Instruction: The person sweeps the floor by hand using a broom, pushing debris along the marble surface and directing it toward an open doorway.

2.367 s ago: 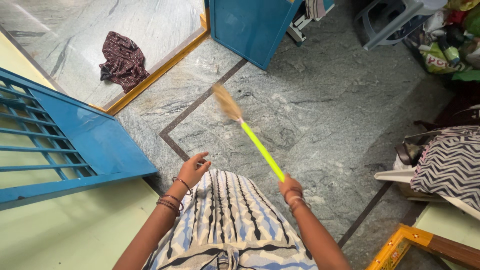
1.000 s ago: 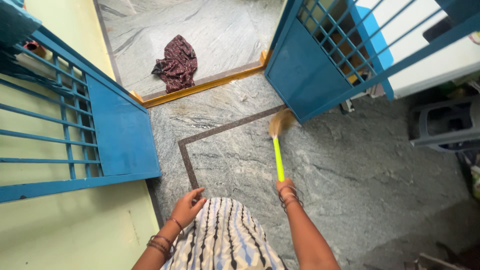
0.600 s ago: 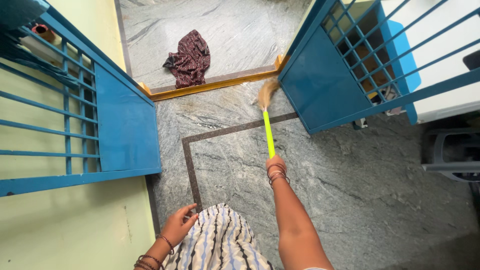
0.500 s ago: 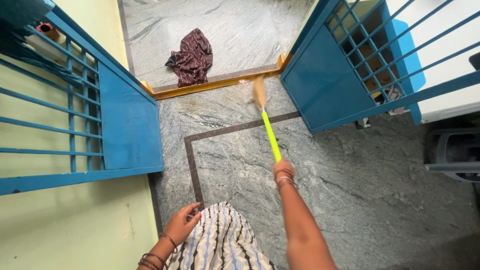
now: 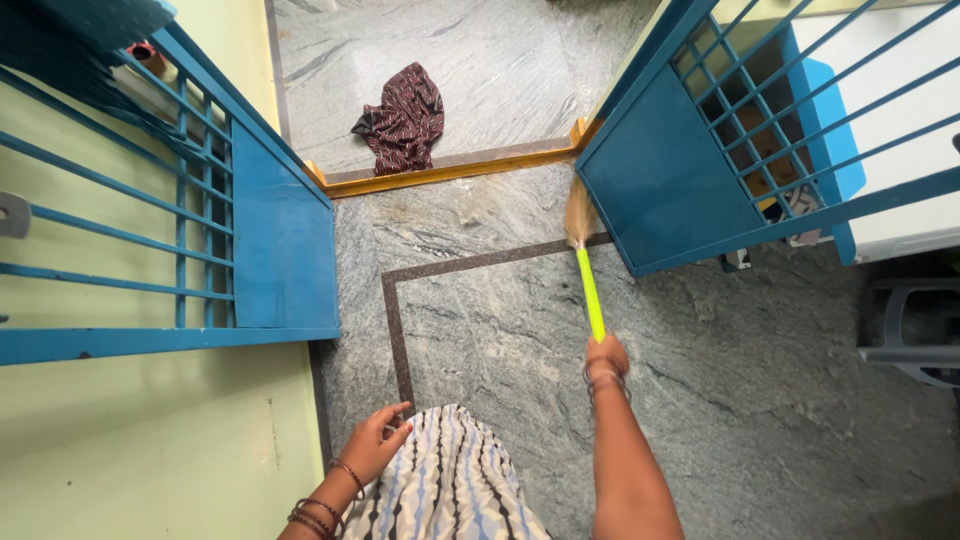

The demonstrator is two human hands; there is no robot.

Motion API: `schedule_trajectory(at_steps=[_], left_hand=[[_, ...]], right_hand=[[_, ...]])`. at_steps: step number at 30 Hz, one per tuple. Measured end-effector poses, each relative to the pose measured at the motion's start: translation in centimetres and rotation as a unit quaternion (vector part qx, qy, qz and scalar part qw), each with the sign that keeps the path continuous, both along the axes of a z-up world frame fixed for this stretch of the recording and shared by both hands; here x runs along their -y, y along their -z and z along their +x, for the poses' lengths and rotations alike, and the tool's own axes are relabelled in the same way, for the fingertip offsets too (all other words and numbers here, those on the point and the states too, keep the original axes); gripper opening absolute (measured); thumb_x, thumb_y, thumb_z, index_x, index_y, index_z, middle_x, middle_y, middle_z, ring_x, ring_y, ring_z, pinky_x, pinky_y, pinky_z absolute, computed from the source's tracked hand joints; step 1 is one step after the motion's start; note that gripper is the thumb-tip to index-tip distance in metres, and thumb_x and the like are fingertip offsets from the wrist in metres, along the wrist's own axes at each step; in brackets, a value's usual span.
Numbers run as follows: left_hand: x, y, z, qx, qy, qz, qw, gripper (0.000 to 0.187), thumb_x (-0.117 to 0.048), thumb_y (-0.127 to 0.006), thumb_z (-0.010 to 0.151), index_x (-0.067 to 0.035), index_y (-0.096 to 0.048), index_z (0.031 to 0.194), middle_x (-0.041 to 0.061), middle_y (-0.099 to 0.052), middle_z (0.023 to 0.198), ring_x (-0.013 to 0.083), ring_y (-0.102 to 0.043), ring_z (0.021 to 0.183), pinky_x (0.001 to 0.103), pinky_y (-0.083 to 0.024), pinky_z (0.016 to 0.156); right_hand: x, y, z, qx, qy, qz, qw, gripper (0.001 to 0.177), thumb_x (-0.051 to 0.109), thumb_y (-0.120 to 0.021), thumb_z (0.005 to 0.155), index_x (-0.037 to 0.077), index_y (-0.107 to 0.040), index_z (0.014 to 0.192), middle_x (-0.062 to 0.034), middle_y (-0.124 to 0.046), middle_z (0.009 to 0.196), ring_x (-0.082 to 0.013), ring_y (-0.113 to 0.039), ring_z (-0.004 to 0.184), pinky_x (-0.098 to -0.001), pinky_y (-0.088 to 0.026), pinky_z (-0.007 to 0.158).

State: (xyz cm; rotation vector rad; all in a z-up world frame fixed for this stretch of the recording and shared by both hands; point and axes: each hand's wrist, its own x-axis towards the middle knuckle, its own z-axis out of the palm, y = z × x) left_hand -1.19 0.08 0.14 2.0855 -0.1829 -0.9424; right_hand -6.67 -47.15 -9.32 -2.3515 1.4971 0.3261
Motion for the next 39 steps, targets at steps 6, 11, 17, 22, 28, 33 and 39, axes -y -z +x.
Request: schedule_trajectory(at_steps=[6, 11, 17, 22, 28, 33, 39], left_hand=[[-1.1, 1.2, -1.3, 0.013, 0.008, 0.032, 0.999, 0.043, -0.028, -0.072, 0.089, -0.014, -0.067, 0.13, 0.005, -0.077, 0.097, 0.0144, -0.075, 0.077, 0.029, -0.06, 0.075], [-1.2, 0.9, -1.4, -0.013, 0.003, 0.049, 0.999, 0.045, -0.028, -0.072, 0.088, -0.015, -0.066, 0.131, 0.004, -0.078, 0.098, 0.0145, -0.075, 0.077, 0.029, -0.06, 0.076], [-0.7, 0.2, -0.5, 0.021, 0.001, 0.0, 1.0, 0.045, -0.027, -0.07, 0.09, -0.013, -0.066, 0.133, 0.006, -0.077, 0.098, 0.0143, -0.074, 0.081, 0.029, -0.06, 0.077], [-0.3, -0.8, -0.3, -0.013, -0.002, 0.029, 1.0, 0.046, -0.029, -0.068, 0.091, -0.014, -0.064, 0.135, 0.005, -0.076, 0.105, 0.0139, -0.074, 0.082, 0.029, -0.06, 0.079], [-0.3, -0.5, -0.9, 0.017, 0.008, 0.015, 1.0, 0.046, -0.03, -0.07, 0.091, -0.013, -0.065, 0.133, 0.006, -0.077, 0.104, 0.0137, -0.074, 0.082, 0.029, -0.06, 0.079], [-0.4, -0.2, -1.4, 0.01, 0.013, 0.021, 1.0, 0.046, -0.028, -0.071, 0.089, -0.013, -0.066, 0.132, 0.005, -0.077, 0.102, 0.0145, -0.074, 0.08, 0.029, -0.06, 0.078], [-0.4, -0.7, -1.4, 0.008, 0.016, 0.033, 0.999, 0.046, -0.029, -0.07, 0.09, -0.014, -0.066, 0.133, 0.006, -0.077, 0.102, 0.0153, -0.074, 0.081, 0.03, -0.06, 0.079]], right_hand=[[0.3, 2.6, 7.2, -0.043, -0.028, -0.004, 0.999, 0.037, 0.042, -0.071, 0.091, 0.013, -0.075, 0.112, -0.0188, -0.076, 0.107, -0.0392, -0.073, 0.103, -0.0502, -0.059, 0.084], [-1.4, 2.6, 5.0, -0.099, -0.102, -0.023, 0.99, 0.036, 0.043, -0.062, 0.099, 0.013, -0.069, 0.117, -0.0164, -0.078, 0.104, -0.0366, -0.075, 0.098, -0.0498, -0.06, 0.081], [-1.5, -2.1, -6.5, -0.087, -0.136, -0.052, 0.986, 0.037, 0.048, -0.062, 0.095, 0.016, -0.065, 0.113, -0.0136, -0.076, 0.099, -0.039, -0.074, 0.092, -0.0545, -0.058, 0.076], [-3.0, -3.8, -10.3, -0.105, -0.034, -0.022, 0.994, 0.04, 0.051, -0.063, 0.095, 0.017, -0.066, 0.116, -0.0175, -0.077, 0.102, -0.041, -0.073, 0.096, -0.0543, -0.058, 0.08], [-2.2, -1.0, -3.1, 0.005, -0.04, 0.005, 0.999, 0.041, 0.048, -0.071, 0.089, 0.011, -0.074, 0.108, -0.0211, -0.075, 0.105, -0.0429, -0.071, 0.1, -0.0531, -0.057, 0.083], [-4.6, 1.7, 3.1, -0.055, -0.064, 0.037, 0.996, 0.039, 0.045, -0.071, 0.09, 0.015, -0.073, 0.114, -0.0166, -0.075, 0.108, -0.0384, -0.073, 0.102, -0.0513, -0.058, 0.084], [-6.9, 2.2, 3.1, -0.098, -0.202, 0.01, 0.975, 0.032, 0.041, -0.062, 0.099, 0.017, -0.064, 0.119, -0.0142, -0.077, 0.103, -0.0366, -0.075, 0.097, -0.0505, -0.059, 0.08]])
